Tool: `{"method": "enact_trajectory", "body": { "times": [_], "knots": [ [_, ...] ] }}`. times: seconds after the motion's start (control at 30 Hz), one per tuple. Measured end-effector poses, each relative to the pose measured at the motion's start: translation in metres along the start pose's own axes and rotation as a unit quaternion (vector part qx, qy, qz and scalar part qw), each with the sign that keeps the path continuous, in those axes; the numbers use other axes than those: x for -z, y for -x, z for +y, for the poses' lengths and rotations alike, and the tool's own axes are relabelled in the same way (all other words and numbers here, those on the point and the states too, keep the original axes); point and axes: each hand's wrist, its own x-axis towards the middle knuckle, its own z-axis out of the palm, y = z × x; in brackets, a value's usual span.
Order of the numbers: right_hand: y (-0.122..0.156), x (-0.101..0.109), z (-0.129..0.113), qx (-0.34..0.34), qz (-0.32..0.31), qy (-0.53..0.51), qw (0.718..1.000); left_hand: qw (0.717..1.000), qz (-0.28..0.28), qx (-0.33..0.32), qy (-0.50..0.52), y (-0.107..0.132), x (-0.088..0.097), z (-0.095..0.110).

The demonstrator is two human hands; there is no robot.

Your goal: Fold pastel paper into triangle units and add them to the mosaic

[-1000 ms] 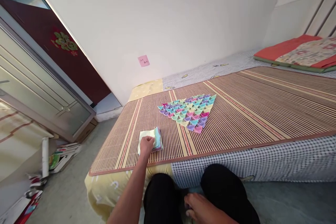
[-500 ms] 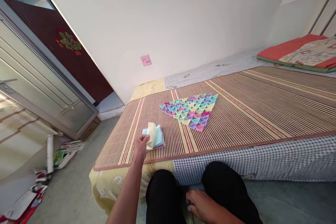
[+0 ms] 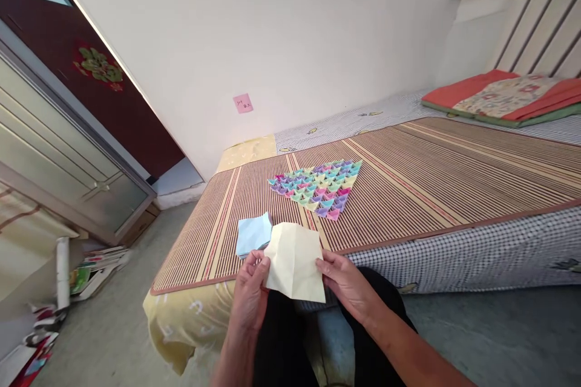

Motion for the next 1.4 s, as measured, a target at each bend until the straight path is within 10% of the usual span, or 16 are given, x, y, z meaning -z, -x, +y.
{"method": "enact_trajectory", "body": {
  "times": [0.57,0.97,1.4],
  "knots": [
    [0.044,0.0,-0.051,0.118,0.053,0.274,0.953,0.99,-0.003,-0.058,-0.127,0.02,-0.014,0.002],
    [0.05,-0.013,-0.06,0.068,0.065,0.128,0.987,0.989,-0.084,-0.011,-0.125,0.04,-0.019,-0.005],
    [0.054,-0.015,-0.044,0.105,-0.009,0.241,0.965,0.994,0.003,-0.011,-0.106,0.048,-0.05,-0.019]
  ]
}}
